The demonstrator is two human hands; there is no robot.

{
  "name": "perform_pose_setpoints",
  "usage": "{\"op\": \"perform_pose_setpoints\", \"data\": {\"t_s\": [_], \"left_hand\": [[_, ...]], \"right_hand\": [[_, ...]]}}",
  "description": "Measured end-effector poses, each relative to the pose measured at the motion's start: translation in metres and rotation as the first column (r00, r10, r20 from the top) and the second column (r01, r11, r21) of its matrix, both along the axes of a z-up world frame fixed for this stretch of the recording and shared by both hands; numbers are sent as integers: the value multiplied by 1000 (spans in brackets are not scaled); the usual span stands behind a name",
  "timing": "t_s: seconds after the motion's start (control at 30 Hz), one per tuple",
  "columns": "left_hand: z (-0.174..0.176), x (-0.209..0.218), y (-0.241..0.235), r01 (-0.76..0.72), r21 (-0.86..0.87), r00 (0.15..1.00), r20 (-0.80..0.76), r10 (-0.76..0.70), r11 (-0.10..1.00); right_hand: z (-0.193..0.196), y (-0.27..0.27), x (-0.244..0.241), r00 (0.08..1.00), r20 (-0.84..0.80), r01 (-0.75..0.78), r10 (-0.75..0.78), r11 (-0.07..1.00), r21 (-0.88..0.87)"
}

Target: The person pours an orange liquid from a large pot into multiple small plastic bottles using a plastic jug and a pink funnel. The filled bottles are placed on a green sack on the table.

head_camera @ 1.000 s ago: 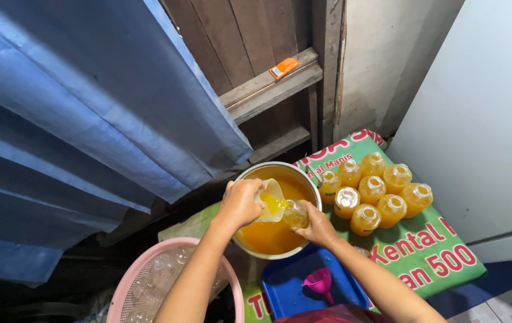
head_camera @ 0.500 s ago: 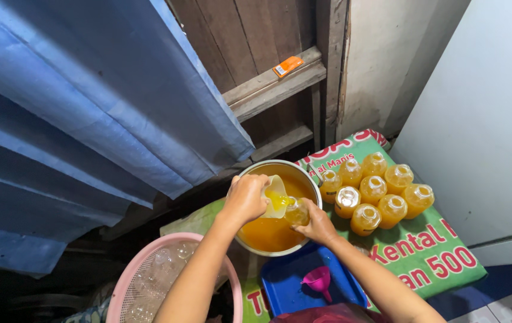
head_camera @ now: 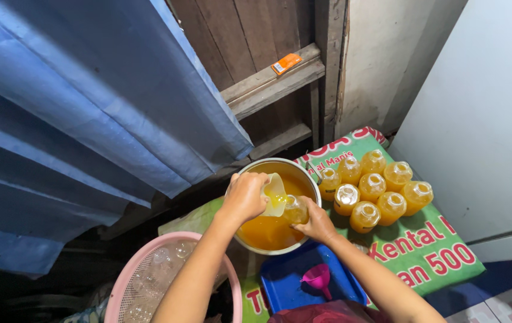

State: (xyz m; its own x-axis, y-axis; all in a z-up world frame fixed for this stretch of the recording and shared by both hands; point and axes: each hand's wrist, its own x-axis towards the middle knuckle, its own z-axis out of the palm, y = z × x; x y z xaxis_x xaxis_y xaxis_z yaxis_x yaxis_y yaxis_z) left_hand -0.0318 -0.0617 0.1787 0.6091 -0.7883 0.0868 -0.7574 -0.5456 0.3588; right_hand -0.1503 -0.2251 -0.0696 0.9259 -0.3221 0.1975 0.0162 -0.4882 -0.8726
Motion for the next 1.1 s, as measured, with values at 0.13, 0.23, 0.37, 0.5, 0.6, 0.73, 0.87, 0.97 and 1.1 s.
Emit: {"op": "perform_pose_setpoints", "data": {"t_s": [0.13,0.23,0.37,0.5,0.6,0.73,0.87,0.97,1.1], "left_hand": [[-1,0,-1,9,3,1000,12,-9,1000],[0,1,-3,18,8,1000,25,-18,1000],[0,0,-5,21,35,999,39,-23,999],[0,0,-6,34,32,998,54,-36,999],[-1,0,-6,64,0,994,87,-64,998],[-4,1,-7,86,2,992,93,-86,996],[-7,1,-8,90,5,989,121,-90,996],[-7,0,-9,106,-22,987,123,-102,994],[-6,-2,-11,107,7,987,123,-107,994]], "right_hand": [[1,1,1,999,-39,10,-11,1000,-9],[3,1,1,1000,15,0,0,1000,-10],[4,1,0,1000,22,7,-7,1000,-6],[4,1,0,1000,-9,14,-14,1000,-4],[4,1,1,1000,-8,15,-15,1000,-4],[2,1,1,999,-30,18,-18,1000,-7],[0,1,1,1000,-22,12,-12,1000,-17],[-1,0,1,1000,-10,13,-13,1000,-24],[1,1,1,1000,-12,10,-10,1000,-11]]}}
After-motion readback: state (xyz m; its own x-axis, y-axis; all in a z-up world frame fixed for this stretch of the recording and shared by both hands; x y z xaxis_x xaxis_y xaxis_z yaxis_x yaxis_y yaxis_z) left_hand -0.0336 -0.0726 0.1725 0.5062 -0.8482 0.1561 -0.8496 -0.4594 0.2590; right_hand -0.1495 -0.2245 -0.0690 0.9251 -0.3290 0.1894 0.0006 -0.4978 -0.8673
